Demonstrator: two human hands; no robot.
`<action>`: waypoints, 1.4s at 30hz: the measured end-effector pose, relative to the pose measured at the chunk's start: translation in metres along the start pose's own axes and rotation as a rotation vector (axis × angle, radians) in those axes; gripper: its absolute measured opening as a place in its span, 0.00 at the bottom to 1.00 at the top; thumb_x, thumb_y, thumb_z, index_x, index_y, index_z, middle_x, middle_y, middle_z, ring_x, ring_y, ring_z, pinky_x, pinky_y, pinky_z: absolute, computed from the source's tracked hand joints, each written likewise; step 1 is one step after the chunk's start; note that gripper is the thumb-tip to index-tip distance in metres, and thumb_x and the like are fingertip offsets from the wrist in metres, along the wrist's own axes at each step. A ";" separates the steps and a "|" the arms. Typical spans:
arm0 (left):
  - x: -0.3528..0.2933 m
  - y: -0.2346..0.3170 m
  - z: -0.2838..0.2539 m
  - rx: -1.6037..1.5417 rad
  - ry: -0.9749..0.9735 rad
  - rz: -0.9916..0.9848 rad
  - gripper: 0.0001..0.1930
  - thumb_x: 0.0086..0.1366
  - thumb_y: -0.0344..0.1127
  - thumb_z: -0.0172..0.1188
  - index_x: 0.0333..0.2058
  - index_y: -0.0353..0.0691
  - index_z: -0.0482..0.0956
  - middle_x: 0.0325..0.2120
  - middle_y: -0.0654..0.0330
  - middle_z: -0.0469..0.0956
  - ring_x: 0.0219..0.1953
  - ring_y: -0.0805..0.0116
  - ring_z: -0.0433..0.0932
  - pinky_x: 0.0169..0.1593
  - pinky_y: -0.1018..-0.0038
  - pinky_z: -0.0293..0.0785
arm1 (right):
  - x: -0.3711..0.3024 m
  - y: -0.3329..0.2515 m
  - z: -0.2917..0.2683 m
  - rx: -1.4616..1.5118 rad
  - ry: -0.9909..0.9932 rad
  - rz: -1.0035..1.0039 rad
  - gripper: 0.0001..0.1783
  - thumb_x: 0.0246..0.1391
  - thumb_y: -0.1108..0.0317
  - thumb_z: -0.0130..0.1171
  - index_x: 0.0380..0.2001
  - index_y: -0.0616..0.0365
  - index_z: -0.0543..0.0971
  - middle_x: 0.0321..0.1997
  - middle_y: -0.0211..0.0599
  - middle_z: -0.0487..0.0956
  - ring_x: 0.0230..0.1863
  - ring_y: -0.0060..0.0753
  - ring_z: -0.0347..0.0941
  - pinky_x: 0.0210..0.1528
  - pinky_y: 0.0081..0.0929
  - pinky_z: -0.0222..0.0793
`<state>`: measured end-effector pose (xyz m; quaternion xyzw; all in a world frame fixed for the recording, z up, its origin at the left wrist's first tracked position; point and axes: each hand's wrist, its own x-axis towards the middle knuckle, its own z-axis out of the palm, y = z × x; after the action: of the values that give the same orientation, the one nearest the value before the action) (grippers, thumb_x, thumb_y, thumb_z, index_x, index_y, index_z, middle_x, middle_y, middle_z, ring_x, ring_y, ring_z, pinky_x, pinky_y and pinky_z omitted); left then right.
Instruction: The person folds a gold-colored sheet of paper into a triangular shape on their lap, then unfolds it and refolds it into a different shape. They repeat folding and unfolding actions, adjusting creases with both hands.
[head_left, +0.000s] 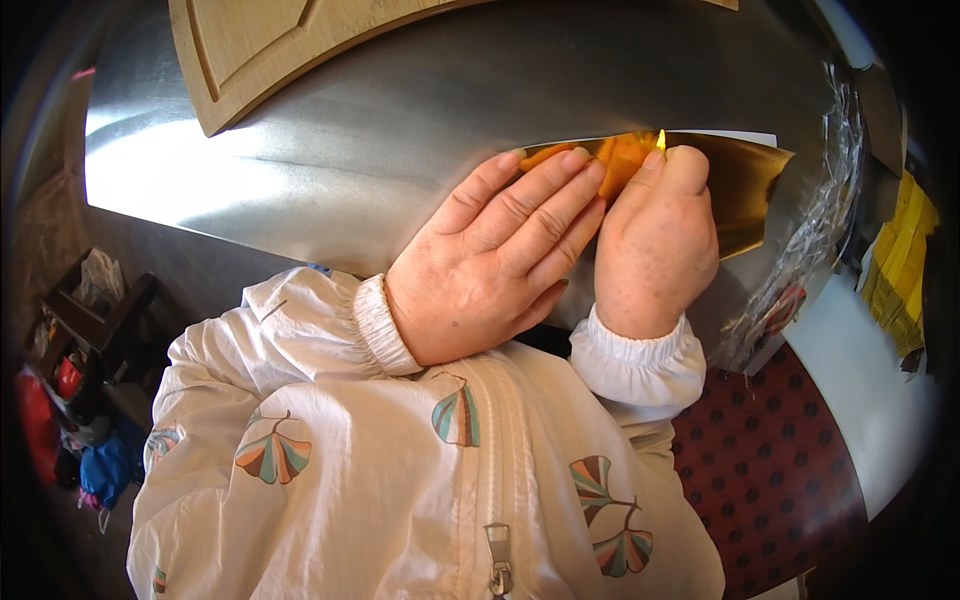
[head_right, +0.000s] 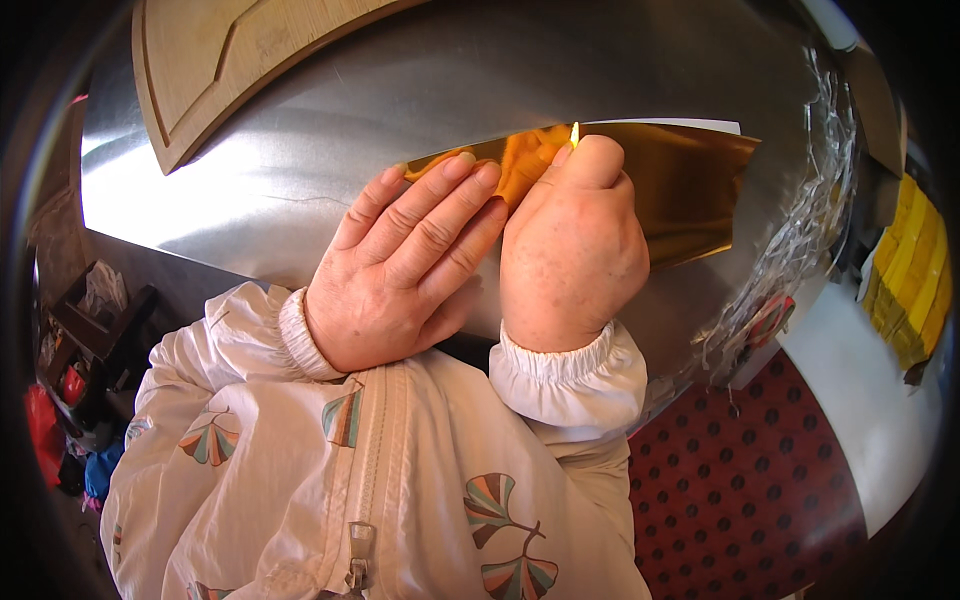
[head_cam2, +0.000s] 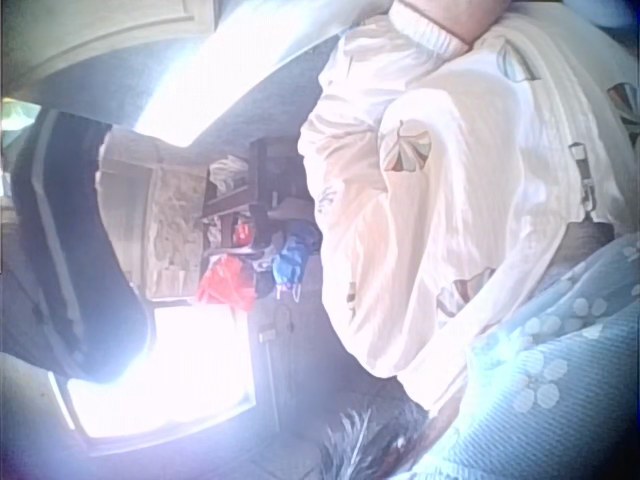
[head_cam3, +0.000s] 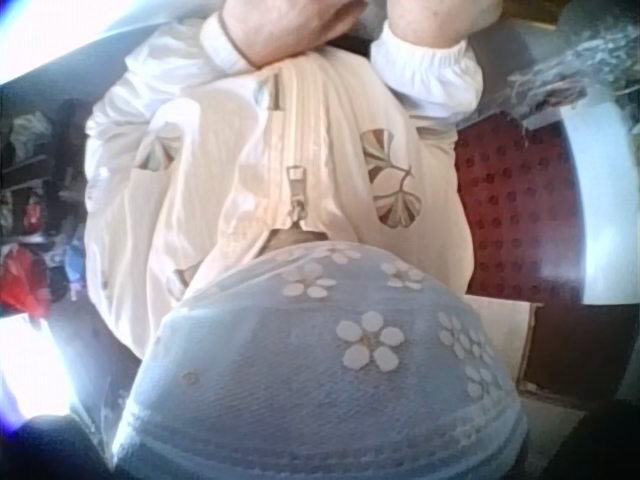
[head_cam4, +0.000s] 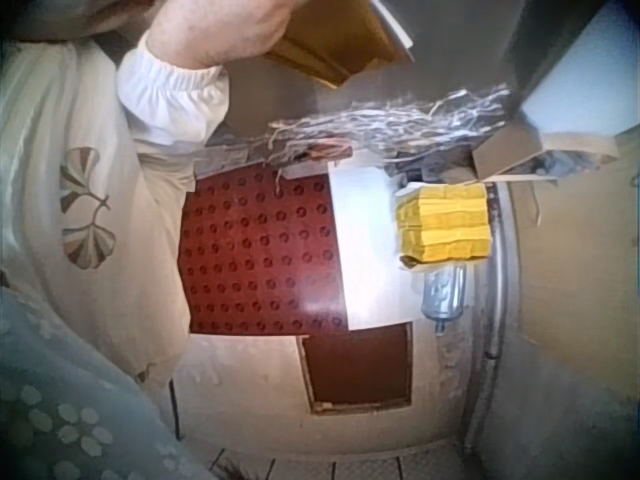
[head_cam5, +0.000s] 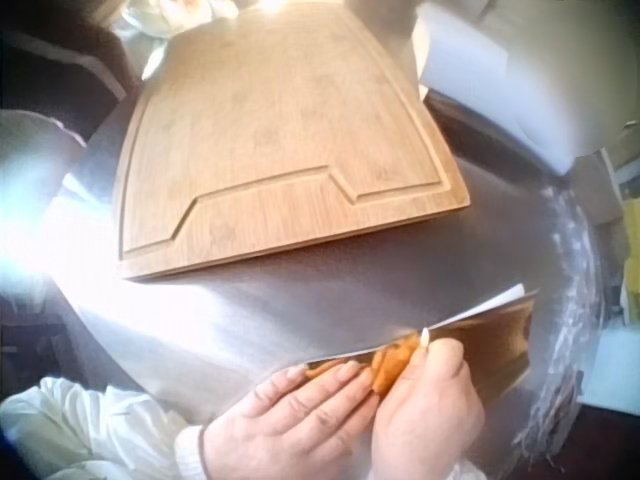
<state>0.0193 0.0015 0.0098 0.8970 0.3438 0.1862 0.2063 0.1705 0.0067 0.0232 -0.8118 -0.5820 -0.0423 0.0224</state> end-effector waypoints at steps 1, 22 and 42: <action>0.000 -0.001 -0.001 -0.028 -0.037 -0.017 0.32 0.53 0.39 0.59 0.59 0.40 0.71 0.63 0.54 0.66 0.67 0.58 0.63 0.71 0.57 0.48 | 0.000 0.000 0.000 0.014 -0.004 0.005 0.11 0.63 0.61 0.51 0.31 0.56 0.68 0.23 0.42 0.76 0.24 0.49 0.77 0.24 0.41 0.72; 0.001 -0.001 -0.003 -0.005 -0.090 -0.014 0.34 0.53 0.43 0.60 0.60 0.38 0.70 0.64 0.52 0.65 0.68 0.55 0.60 0.71 0.56 0.48 | 0.002 0.003 -0.001 0.110 -0.041 0.029 0.11 0.63 0.61 0.51 0.33 0.57 0.69 0.25 0.45 0.77 0.27 0.52 0.77 0.27 0.44 0.72; 0.002 0.000 -0.003 0.035 -0.060 0.012 0.39 0.54 0.53 0.64 0.60 0.37 0.69 0.64 0.50 0.63 0.68 0.53 0.60 0.69 0.56 0.52 | -0.022 0.032 -0.006 0.441 0.087 0.120 0.12 0.60 0.58 0.58 0.31 0.55 0.75 0.23 0.38 0.79 0.24 0.45 0.77 0.28 0.41 0.70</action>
<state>0.0190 0.0037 0.0127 0.9078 0.3353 0.1542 0.1995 0.1938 -0.0247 0.0270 -0.8178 -0.5263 0.0525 0.2268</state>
